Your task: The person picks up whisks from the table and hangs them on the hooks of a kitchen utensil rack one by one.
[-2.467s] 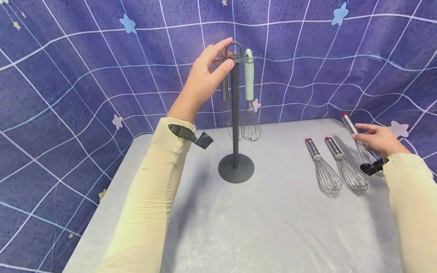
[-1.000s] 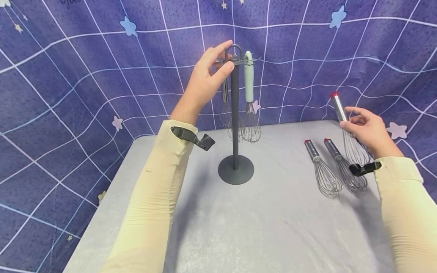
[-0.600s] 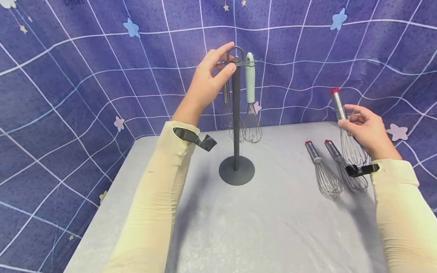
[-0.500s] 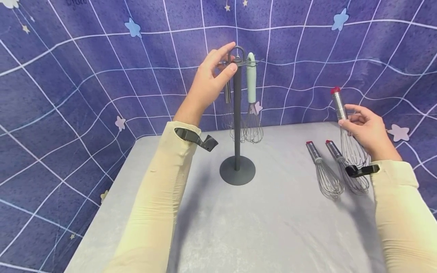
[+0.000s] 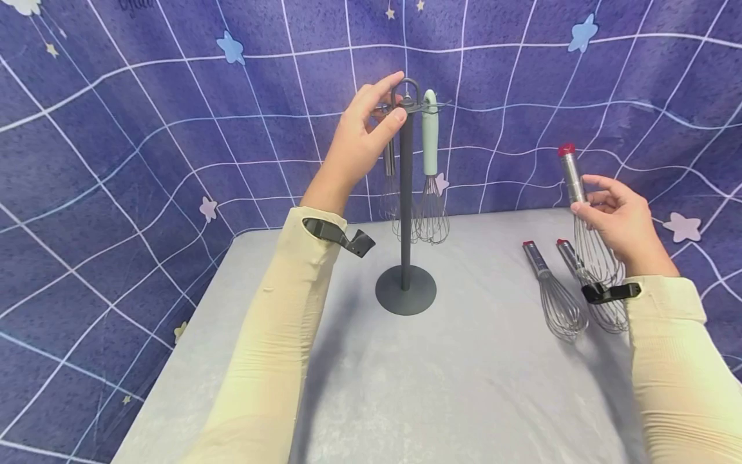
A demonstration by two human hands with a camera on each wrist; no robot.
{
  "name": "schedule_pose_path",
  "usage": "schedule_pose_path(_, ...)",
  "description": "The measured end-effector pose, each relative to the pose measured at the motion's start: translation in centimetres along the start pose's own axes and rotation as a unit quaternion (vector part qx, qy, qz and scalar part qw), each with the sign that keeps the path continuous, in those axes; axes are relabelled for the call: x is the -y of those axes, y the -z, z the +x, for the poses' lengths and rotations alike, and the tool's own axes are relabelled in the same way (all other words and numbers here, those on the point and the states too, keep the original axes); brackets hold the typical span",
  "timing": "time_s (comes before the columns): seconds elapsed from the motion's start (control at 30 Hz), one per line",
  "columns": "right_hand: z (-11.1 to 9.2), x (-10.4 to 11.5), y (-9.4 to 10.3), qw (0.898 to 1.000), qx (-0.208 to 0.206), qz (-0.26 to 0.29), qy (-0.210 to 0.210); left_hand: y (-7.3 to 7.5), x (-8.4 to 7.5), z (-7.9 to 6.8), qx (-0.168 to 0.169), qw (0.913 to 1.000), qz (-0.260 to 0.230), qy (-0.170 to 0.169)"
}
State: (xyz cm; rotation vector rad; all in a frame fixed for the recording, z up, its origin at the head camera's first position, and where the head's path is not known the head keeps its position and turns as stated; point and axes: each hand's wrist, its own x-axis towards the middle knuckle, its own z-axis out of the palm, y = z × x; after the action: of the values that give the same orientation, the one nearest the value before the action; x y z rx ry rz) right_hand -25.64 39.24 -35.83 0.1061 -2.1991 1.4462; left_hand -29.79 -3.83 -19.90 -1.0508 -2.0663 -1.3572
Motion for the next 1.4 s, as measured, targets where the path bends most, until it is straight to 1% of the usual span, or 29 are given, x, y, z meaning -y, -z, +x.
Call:
schedule_pose_path(0.1,0.0,0.4,-0.1,1.0,-0.001,0.004,0.007,-0.1,0.1,0.0,-0.003,1.0,0.002,-0.008)
schedule_pose_path(0.37,0.0,1.3,-0.5,1.0,-0.006,0.026,0.014,-0.3,0.2,0.1,-0.009,0.9999,0.005,-0.013)
schedule_pose_path(0.5,-0.1,1.8,-1.0,0.999,-0.016,0.036,0.018,-0.5,0.3,0.1,-0.013,0.9997,-0.003,-0.02)
schedule_pose_path(0.6,-0.2,2.2,-1.5,0.998,-0.024,0.055,0.02,-0.6,0.4,0.1,-0.015,0.9997,-0.003,-0.019)
schedule_pose_path(0.77,-0.4,2.9,-2.3,0.993,-0.031,0.108,0.033,-0.6,0.4,0.2,-0.017,0.9997,0.003,-0.016)
schedule_pose_path(1.0,-0.7,3.8,-3.3,0.989,-0.028,0.137,0.048,-0.7,0.4,0.2,-0.016,0.9998,0.002,-0.015)
schedule_pose_path(1.1,-0.8,4.1,-3.7,0.985,-0.026,0.16,0.052,-0.7,0.4,0.1,-0.018,0.9997,0.004,-0.014)
schedule_pose_path(1.23,-1.0,4.6,-4.4,0.982,-0.027,0.178,0.065,-0.7,0.4,0.2,-0.023,0.9996,0.005,-0.018)
schedule_pose_path(1.4,-1.1,5.2,-5.2,0.978,-0.02,0.192,0.077,-0.7,0.5,0.2,-0.027,0.9994,0.002,-0.021)
